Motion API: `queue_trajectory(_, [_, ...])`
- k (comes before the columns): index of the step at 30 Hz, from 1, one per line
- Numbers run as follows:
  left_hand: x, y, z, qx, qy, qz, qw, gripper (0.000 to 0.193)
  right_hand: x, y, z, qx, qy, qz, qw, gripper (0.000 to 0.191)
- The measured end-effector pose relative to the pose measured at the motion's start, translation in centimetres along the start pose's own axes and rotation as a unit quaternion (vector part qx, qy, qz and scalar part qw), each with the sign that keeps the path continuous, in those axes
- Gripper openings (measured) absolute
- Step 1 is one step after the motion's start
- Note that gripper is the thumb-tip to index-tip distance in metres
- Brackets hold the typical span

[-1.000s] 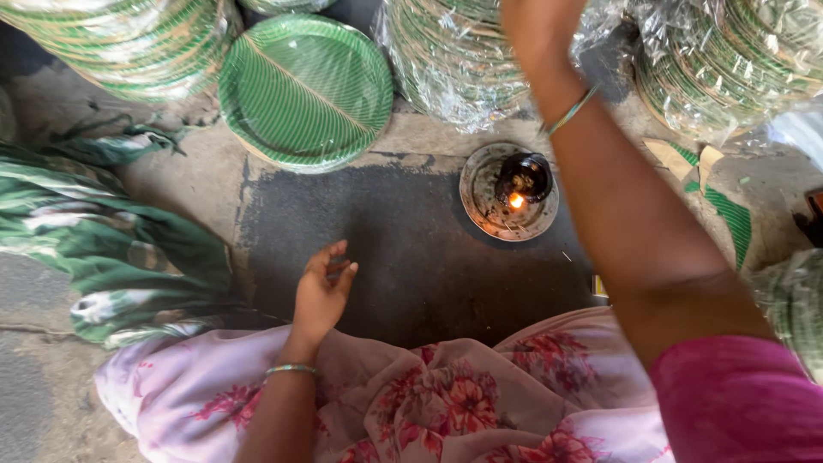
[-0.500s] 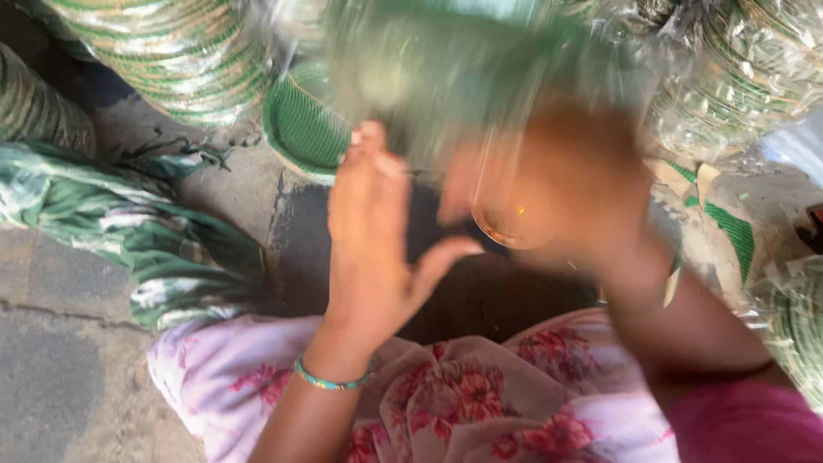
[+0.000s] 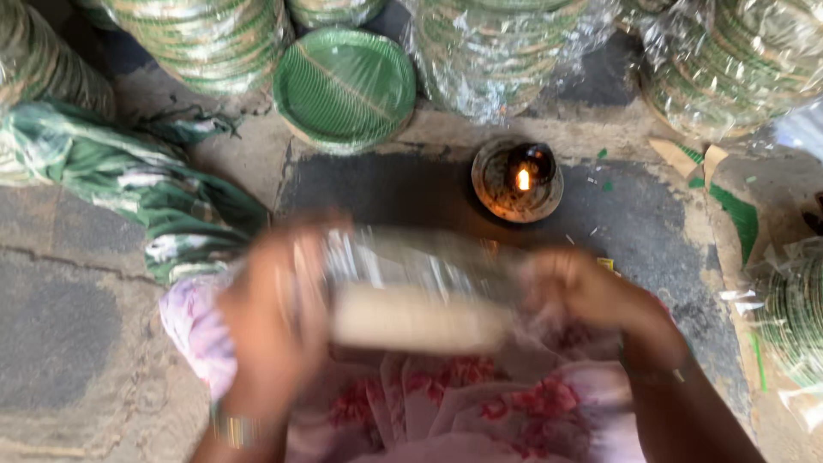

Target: The person sits on the floor and wraps individual leaf-patterned plates with plastic film. They use a small flame from a metal bowl to heat and shrink the plastic around each plate, then stack the finished items.

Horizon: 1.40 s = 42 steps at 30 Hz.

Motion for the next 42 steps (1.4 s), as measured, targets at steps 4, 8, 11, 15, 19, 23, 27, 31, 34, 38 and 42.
queue_trajectory(4, [6.5, 8.6, 3.0, -0.061, 0.096, -0.014, 0.993, 0.012, 1.5, 4.2, -5.4, -0.178, -0.077, -0.124, 0.973, 0.019])
queue_trajectory(8, [14.0, 7.1, 3.3, -0.011, 0.134, -0.063, 0.989, 0.014, 3.6, 4.1, -8.2, -0.278, -0.141, -0.223, 0.923, 0.004])
queue_trajectory(11, [16.7, 1.3, 3.2, 0.126, 0.099, -0.004, 0.987, 0.011, -0.1, 2.9, -6.3, -0.21, -0.153, -0.144, 0.955, 0.007])
queue_trajectory(15, [25.2, -7.9, 6.7, 0.425, 0.34, -0.229, 0.807, 0.02, -10.8, 3.5, 0.0, 0.049, -0.159, 0.052, 0.985, 0.025])
queue_trajectory(19, [28.9, -8.2, 9.1, 0.376, 0.28, -0.254, 0.846, 0.021, -15.1, 6.9, -0.6, -0.061, -0.27, -0.031, 0.96, 0.049])
queue_trajectory(23, [30.2, -5.1, 13.0, 0.049, 0.164, -0.279, 0.945, 0.098, -15.6, 11.3, -0.5, -0.246, -0.345, -0.155, 0.892, 0.09])
queue_trajectory(27, [34.9, -10.6, 18.0, 0.215, 0.017, -0.587, 0.78, 0.096, -22.5, 11.5, 3.3, -0.144, 0.078, 0.159, 0.974, 0.075])
queue_trajectory(31, [33.1, -13.2, 18.0, 0.389, -0.23, -0.592, 0.667, 0.061, -21.5, 9.2, 3.3, 0.008, 0.185, 0.17, 0.968, 0.048])
queue_trajectory(34, [31.5, -12.3, 15.7, 0.382, -0.25, -0.581, 0.674, 0.053, -19.1, 7.7, 1.6, 0.019, 0.254, 0.138, 0.957, 0.038])
queue_trajectory(38, [28.9, -11.0, 15.0, 0.352, -0.256, -0.572, 0.696, 0.044, -17.5, 7.4, 0.7, -0.012, 0.238, 0.118, 0.964, 0.036])
queue_trajectory(42, [22.1, -8.8, 13.5, 0.315, 0.056, -0.272, 0.908, 0.018, -12.4, 5.4, 0.8, -0.03, -0.041, 0.058, 0.997, 0.025])
Point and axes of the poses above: each hand's wrist, its own y-axis towards the middle knuckle, its own z-axis out of the palm, x = y × z, the point moved 7 cm from there along y, towards the middle knuckle, and after that the axes turned 12 degrees about -z, right-handed, at the moved point
